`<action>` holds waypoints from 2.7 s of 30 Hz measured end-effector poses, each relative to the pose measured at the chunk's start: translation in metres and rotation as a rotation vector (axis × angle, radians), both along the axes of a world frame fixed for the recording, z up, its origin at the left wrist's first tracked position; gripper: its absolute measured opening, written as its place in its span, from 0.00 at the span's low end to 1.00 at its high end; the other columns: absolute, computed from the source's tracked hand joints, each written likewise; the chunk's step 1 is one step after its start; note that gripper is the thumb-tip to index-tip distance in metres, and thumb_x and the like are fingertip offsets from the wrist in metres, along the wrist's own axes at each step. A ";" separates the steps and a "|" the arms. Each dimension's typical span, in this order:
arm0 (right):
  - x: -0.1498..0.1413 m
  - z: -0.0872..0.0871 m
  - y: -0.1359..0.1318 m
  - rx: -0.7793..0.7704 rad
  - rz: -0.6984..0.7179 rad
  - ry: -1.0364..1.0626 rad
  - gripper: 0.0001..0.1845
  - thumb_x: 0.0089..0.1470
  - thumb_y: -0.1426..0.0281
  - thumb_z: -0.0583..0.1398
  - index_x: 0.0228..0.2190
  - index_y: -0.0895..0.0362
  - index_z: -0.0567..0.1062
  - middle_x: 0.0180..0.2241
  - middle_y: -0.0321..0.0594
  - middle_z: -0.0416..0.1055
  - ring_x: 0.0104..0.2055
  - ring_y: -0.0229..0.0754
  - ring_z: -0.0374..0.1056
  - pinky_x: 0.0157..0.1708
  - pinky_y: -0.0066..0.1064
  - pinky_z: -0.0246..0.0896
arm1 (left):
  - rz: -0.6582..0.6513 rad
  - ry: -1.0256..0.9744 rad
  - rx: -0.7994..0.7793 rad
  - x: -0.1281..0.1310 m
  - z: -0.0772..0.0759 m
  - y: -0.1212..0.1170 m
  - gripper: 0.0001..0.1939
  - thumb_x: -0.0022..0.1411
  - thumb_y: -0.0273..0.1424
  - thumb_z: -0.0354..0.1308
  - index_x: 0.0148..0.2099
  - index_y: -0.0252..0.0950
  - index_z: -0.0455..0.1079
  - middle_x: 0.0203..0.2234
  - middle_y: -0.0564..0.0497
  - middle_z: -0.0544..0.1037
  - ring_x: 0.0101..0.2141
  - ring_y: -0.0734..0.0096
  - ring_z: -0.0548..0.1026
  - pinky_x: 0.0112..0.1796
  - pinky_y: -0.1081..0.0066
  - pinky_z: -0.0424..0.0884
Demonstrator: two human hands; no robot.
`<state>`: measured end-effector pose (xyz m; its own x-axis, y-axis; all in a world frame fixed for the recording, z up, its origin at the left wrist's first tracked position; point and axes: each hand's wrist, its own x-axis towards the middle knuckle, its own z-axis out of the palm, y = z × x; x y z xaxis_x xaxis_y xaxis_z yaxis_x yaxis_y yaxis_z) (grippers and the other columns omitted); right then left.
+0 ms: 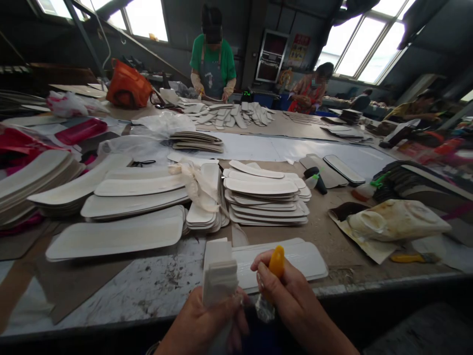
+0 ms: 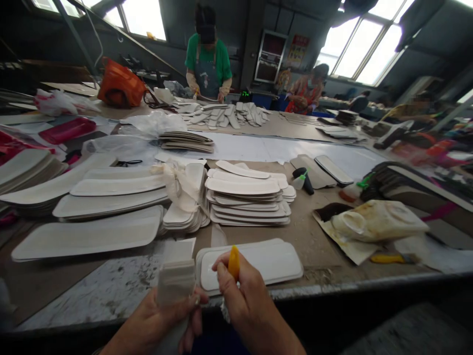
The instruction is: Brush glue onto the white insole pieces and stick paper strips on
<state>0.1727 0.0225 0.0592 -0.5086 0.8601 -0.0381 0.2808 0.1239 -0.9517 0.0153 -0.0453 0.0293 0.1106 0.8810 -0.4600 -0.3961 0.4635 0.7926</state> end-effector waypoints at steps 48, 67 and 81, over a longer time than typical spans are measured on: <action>0.098 0.037 0.031 -0.206 -0.196 -0.142 0.19 0.44 0.53 0.63 0.24 0.56 0.71 0.18 0.33 0.60 0.18 0.35 0.55 0.16 0.27 0.52 | 0.196 0.326 -0.159 -0.011 -0.023 -0.011 0.17 0.48 0.42 0.61 0.34 0.34 0.67 0.13 0.61 0.65 0.17 0.78 0.61 0.22 0.76 0.58; -0.026 -0.018 0.086 0.138 0.627 -0.965 0.13 0.54 0.61 0.56 0.32 0.56 0.77 0.29 0.42 0.76 0.31 0.42 0.68 0.25 0.27 0.48 | 0.121 0.558 -0.206 -0.009 -0.023 0.038 0.16 0.39 0.43 0.58 0.29 0.37 0.66 0.13 0.58 0.67 0.16 0.72 0.65 0.20 0.71 0.61; -0.028 -0.025 0.077 0.296 0.606 -1.016 0.14 0.55 0.62 0.56 0.33 0.56 0.78 0.32 0.47 0.78 0.35 0.48 0.73 0.28 0.30 0.55 | 0.026 0.816 -0.134 -0.003 -0.042 0.037 0.13 0.50 0.45 0.52 0.30 0.40 0.61 0.17 0.57 0.68 0.18 0.70 0.66 0.24 0.69 0.63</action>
<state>0.1451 0.0998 0.0341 -0.6832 0.5367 -0.4952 0.7026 0.6679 -0.2455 0.0127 -0.0086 -0.0125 -0.3231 0.8108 -0.4881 0.2684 0.5731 0.7743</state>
